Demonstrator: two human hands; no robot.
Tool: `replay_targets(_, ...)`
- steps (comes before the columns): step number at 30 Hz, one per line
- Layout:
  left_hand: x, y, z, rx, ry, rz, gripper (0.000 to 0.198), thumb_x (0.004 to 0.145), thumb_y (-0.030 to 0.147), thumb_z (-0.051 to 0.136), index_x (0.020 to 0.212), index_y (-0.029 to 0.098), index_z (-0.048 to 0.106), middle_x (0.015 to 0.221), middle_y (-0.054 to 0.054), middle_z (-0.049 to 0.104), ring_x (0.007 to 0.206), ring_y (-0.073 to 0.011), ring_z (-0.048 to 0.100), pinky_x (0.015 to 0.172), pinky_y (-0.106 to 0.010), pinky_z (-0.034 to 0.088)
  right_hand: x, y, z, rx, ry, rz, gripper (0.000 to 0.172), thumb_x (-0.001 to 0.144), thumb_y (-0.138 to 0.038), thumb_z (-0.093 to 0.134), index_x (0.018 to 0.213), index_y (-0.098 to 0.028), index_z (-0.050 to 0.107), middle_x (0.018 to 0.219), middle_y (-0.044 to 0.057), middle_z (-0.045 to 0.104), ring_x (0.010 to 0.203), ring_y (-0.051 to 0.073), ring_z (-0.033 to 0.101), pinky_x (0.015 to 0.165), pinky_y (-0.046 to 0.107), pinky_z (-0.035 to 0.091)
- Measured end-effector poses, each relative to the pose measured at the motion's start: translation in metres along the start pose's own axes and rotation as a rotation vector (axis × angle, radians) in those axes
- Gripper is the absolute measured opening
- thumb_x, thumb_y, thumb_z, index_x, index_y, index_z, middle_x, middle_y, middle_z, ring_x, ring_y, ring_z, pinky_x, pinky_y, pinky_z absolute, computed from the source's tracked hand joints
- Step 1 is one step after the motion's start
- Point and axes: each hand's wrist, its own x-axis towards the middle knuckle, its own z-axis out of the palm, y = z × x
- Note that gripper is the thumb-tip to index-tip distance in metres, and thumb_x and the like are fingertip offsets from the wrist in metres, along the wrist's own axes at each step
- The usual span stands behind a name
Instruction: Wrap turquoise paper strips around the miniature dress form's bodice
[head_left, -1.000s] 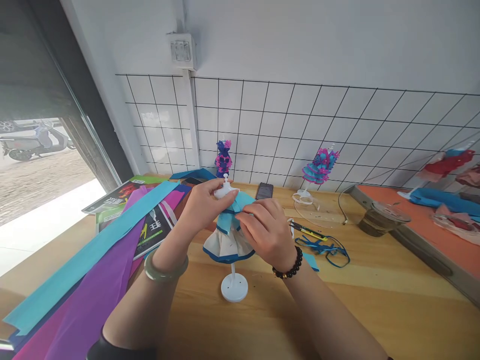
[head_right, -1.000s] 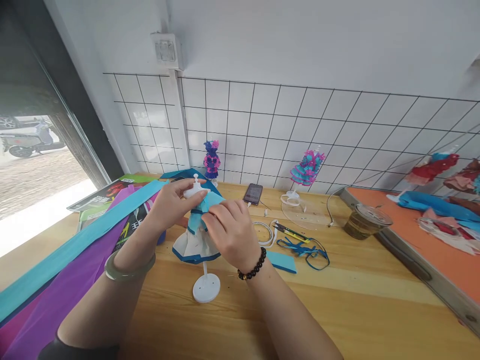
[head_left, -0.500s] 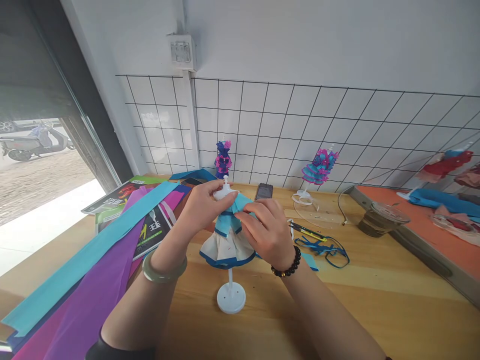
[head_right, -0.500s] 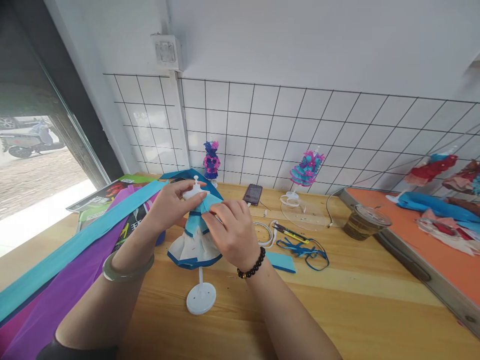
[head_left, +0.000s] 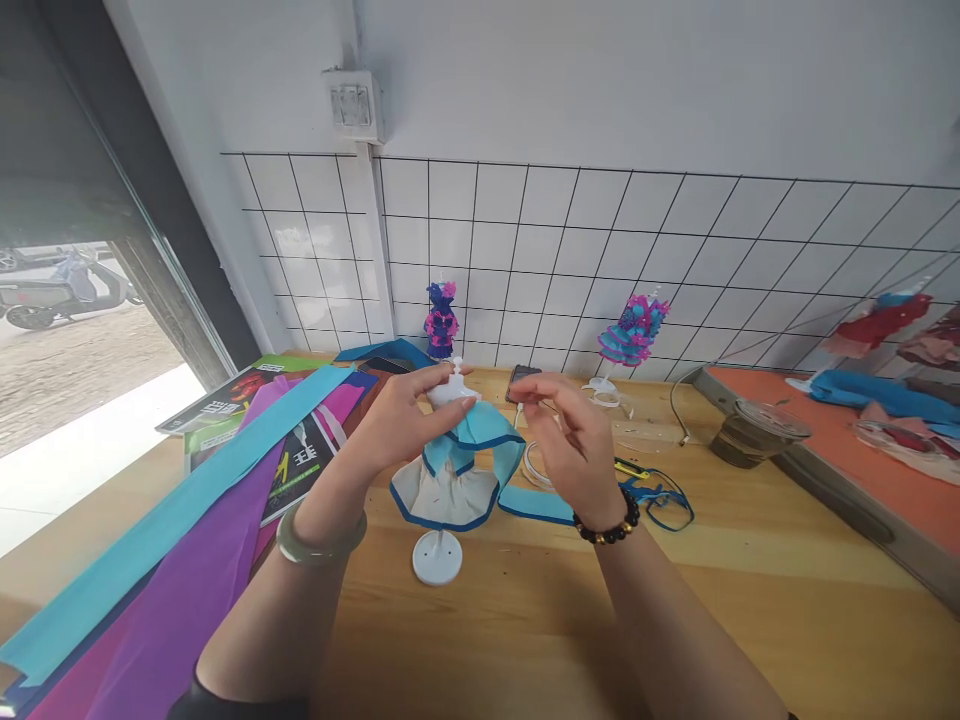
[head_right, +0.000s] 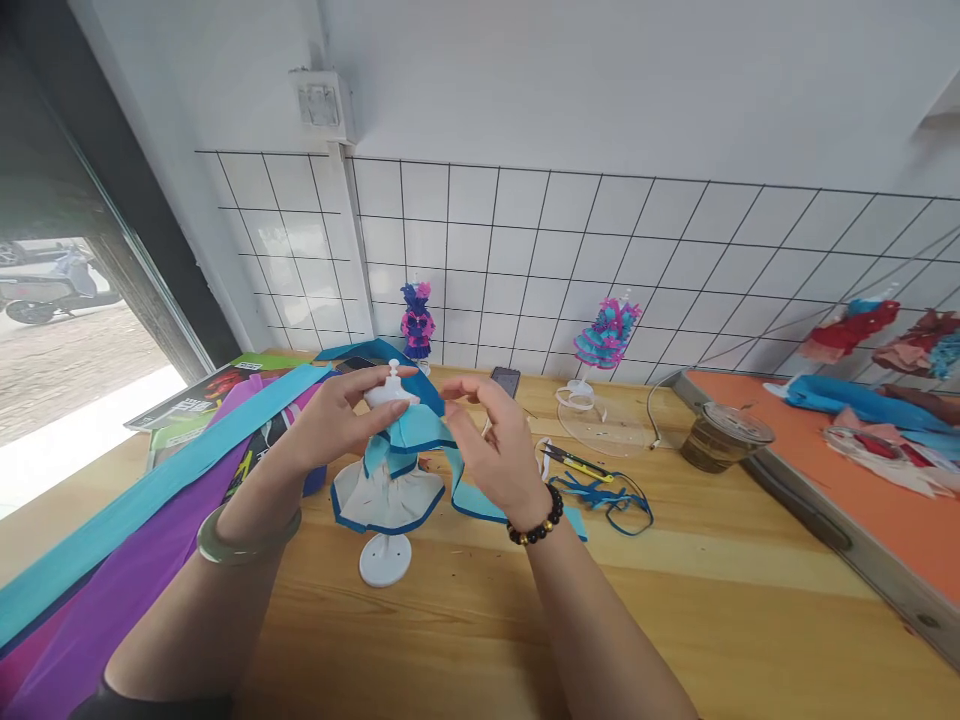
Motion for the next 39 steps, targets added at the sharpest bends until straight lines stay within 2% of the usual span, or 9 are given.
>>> replay_targets(2,-0.001,0.001,0.000,-0.019,-0.034,0.018,0.048,0.079,0.047,0.061,0.117,0.017,0.064,0.109,-0.007,0.069,0.097,-0.0237,0.063,0.082,-0.032,0.051,0.003,0.003,-0.002,0.101,-0.142,0.226,0.015,0.088,-0.026,0.054,0.100,-0.021,0.062,0.098,0.006,0.066,0.094,0.018,0.060,0.082,0.036,0.049)
replay_targets(4,-0.001,0.001,0.000,-0.046,-0.065,0.032,0.046,0.080,0.045,0.061,0.117,0.017,0.063,0.117,-0.008,0.067,0.106,-0.0250,0.061,0.088,-0.033,0.049,0.005,0.005,-0.004,0.192,-0.301,0.371,0.021,0.087,-0.037,0.057,0.100,-0.021,0.062,0.100,0.006,0.066,0.094,0.017,0.060,0.081,0.034,0.050)
replay_targets(8,-0.001,0.000,-0.002,-0.068,-0.116,0.070,0.044,0.082,0.042,0.060,0.119,0.019,0.062,0.131,-0.009,0.059,0.116,-0.0267,0.056,0.100,-0.038,0.043,0.007,0.004,-0.004,0.288,-0.405,0.466,0.027,0.083,-0.045,0.060,0.088,-0.018,0.061,0.086,0.003,0.063,0.078,0.013,0.058,0.071,0.028,0.050)
replay_targets(12,-0.001,0.000,-0.002,-0.073,-0.151,0.077,0.045,0.084,0.042,0.057,0.123,0.019,0.060,0.136,-0.009,0.055,0.117,-0.0260,0.056,0.100,-0.037,0.044,0.007,-0.001,-0.002,0.194,-0.358,0.422,0.027,0.080,-0.043,0.064,0.077,-0.018,0.055,0.074,0.000,0.056,0.067,0.011,0.050,0.059,0.024,0.045)
replay_targets(19,-0.001,0.004,-0.002,-0.062,-0.153,0.034,0.056,0.082,0.046,0.060,0.131,0.020,0.053,0.135,-0.009,0.055,0.123,-0.0278,0.052,0.105,-0.041,0.039,0.007,-0.010,0.002,0.039,-0.302,0.339,0.019,0.081,-0.034,0.062,0.073,-0.018,0.053,0.071,0.000,0.055,0.067,0.012,0.050,0.060,0.026,0.042)
replay_targets(22,-0.002,0.005,-0.001,-0.035,-0.147,0.023,0.054,0.077,0.045,0.066,0.126,0.023,0.058,0.135,-0.008,0.056,0.126,-0.0281,0.049,0.108,-0.044,0.035,0.006,-0.011,0.002,-0.008,-0.290,0.317,0.016,0.081,-0.031,0.061,0.073,-0.018,0.053,0.071,0.000,0.056,0.067,0.012,0.050,0.062,0.026,0.043)
replay_targets(30,-0.003,0.005,-0.002,-0.025,-0.151,0.038,0.040,0.078,0.042,0.065,0.114,0.024,0.065,0.135,-0.006,0.056,0.127,-0.0267,0.048,0.108,-0.042,0.036,0.006,-0.008,-0.002,-0.044,-0.329,0.282,0.017,0.082,-0.032,0.061,0.074,-0.018,0.055,0.069,-0.001,0.056,0.063,0.010,0.049,0.056,0.024,0.040)
replay_targets(35,-0.002,0.005,-0.002,-0.035,-0.157,0.009,0.042,0.079,0.039,0.064,0.117,0.022,0.061,0.119,-0.007,0.065,0.111,-0.0252,0.059,0.097,-0.038,0.045,0.008,-0.009,-0.005,-0.030,-0.354,0.283,0.020,0.083,-0.036,0.060,0.076,-0.018,0.057,0.070,0.000,0.057,0.062,0.010,0.049,0.052,0.023,0.040)
replay_targets(39,-0.001,0.004,-0.003,-0.068,-0.171,0.010,0.038,0.078,0.038,0.064,0.110,0.020,0.063,0.109,-0.007,0.066,0.100,-0.0234,0.061,0.089,-0.035,0.048,0.008,-0.011,-0.006,-0.016,-0.368,0.293,0.020,0.084,-0.036,0.059,0.075,-0.018,0.057,0.069,0.000,0.058,0.062,0.010,0.050,0.052,0.022,0.039)
